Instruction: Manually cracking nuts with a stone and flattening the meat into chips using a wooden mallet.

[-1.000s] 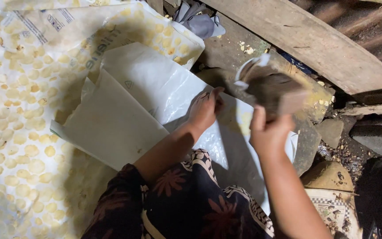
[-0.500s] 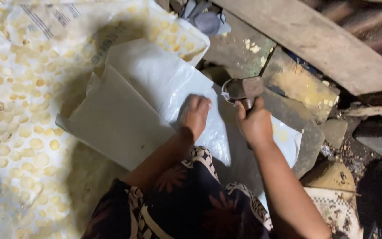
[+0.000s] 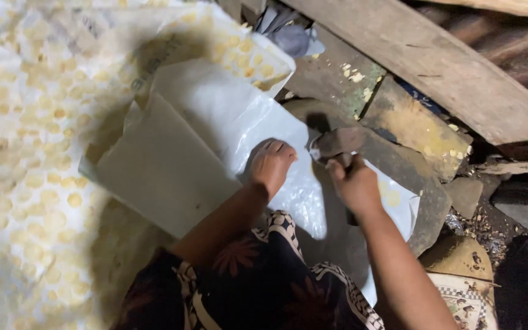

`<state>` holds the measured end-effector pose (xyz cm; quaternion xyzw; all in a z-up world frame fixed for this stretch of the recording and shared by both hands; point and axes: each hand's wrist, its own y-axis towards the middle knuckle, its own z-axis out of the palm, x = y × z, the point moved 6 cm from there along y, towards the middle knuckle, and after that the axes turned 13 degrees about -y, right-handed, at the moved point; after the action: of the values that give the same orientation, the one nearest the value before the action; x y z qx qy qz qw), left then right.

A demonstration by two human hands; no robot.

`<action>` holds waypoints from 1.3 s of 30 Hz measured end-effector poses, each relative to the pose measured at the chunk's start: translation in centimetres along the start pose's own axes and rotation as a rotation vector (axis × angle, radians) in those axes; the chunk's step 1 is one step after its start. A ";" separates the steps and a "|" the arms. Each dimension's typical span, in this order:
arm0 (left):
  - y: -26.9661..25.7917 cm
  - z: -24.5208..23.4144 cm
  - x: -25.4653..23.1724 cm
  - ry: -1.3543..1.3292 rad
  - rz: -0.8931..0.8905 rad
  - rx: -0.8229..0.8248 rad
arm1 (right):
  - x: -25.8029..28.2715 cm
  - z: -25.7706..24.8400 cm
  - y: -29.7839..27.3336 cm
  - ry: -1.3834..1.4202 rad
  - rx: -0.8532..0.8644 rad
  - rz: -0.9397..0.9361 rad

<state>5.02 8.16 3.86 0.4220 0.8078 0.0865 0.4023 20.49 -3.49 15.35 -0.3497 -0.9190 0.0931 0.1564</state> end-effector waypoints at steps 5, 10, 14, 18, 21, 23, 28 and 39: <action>1.0 -0.2 -0.7 -0.102 -0.153 0.049 | 2.9 -6.2 -4.4 0.037 -0.260 -0.025; 1.0 -2.0 -1.6 -0.072 -0.166 0.144 | 4.5 -2.7 -4.2 0.273 -0.654 -0.311; -0.6 -6.1 -3.3 -0.034 -0.324 0.006 | 2.7 5.3 -0.7 -0.210 -0.084 -0.057; -0.6 -6.1 -3.2 0.064 -0.056 -0.321 | 3.1 3.9 0.9 -0.178 0.021 -0.089; -0.7 -7.5 -4.3 0.087 -0.028 -0.356 | 4.3 1.0 -0.1 -0.114 0.027 -0.054; -0.1 -7.3 -4.2 0.080 -0.031 -0.360 | 4.5 0.4 -0.9 -0.104 -0.025 -0.057; -1.5 -5.3 -2.5 0.051 -0.042 -0.302 | 2.5 5.6 -0.5 -0.154 -0.020 -0.009; -4.9 3.6 -2.6 0.053 0.204 0.060 | -14.8 11.4 -15.4 0.030 -0.077 0.360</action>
<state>5.48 2.46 0.61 0.5116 0.7732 0.1140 0.3569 17.51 -25.52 5.70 -0.5157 -0.8419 0.0793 0.1376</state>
